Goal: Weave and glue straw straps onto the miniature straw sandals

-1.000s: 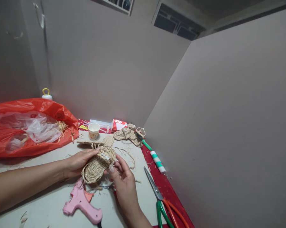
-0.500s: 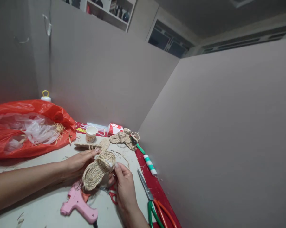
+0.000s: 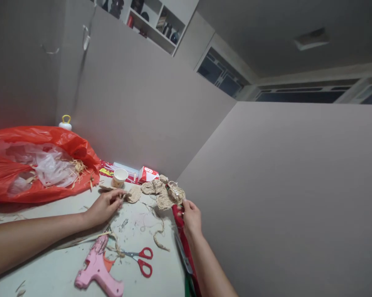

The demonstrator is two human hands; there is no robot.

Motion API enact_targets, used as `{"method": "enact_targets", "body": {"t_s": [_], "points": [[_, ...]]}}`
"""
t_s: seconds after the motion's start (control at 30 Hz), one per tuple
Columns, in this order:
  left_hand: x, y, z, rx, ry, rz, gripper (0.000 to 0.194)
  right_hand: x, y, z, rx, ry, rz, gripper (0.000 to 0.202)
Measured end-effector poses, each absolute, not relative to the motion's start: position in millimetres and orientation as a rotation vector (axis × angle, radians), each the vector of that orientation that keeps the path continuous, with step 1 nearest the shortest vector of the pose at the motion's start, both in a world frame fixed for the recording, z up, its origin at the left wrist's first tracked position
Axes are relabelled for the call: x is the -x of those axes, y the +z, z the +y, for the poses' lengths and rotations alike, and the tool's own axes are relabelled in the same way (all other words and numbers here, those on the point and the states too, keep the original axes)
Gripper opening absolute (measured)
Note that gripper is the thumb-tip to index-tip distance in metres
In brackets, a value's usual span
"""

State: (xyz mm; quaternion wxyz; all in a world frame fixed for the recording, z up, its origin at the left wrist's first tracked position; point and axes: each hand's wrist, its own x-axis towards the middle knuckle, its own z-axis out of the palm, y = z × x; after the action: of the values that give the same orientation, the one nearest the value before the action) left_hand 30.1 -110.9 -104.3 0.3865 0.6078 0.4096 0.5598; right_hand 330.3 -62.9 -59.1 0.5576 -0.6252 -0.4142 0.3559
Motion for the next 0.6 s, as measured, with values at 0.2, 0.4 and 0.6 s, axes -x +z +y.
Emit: {"method": "enact_targets", "body": {"t_s": [0.2, 0.4, 0.6], "points": [[-30.7, -104.0, -119.1, -1.762, 1.381, 1.063, 0.022, -336.1, -45.3, 1.6, 1.557, 0.718, -1.115, 0.028], [-29.4, -105.5, -117.4, -1.918, 1.277, 1.096, 0.023, -336.5, -48.3, 49.2, 1.621, 0.690, -1.250, 0.031], [-31.0, -111.9, -116.1, -2.033, 1.247, 1.087, 0.027, -349.8, -57.4, 75.9, 1.657, 0.631, -1.353, 0.031]]}}
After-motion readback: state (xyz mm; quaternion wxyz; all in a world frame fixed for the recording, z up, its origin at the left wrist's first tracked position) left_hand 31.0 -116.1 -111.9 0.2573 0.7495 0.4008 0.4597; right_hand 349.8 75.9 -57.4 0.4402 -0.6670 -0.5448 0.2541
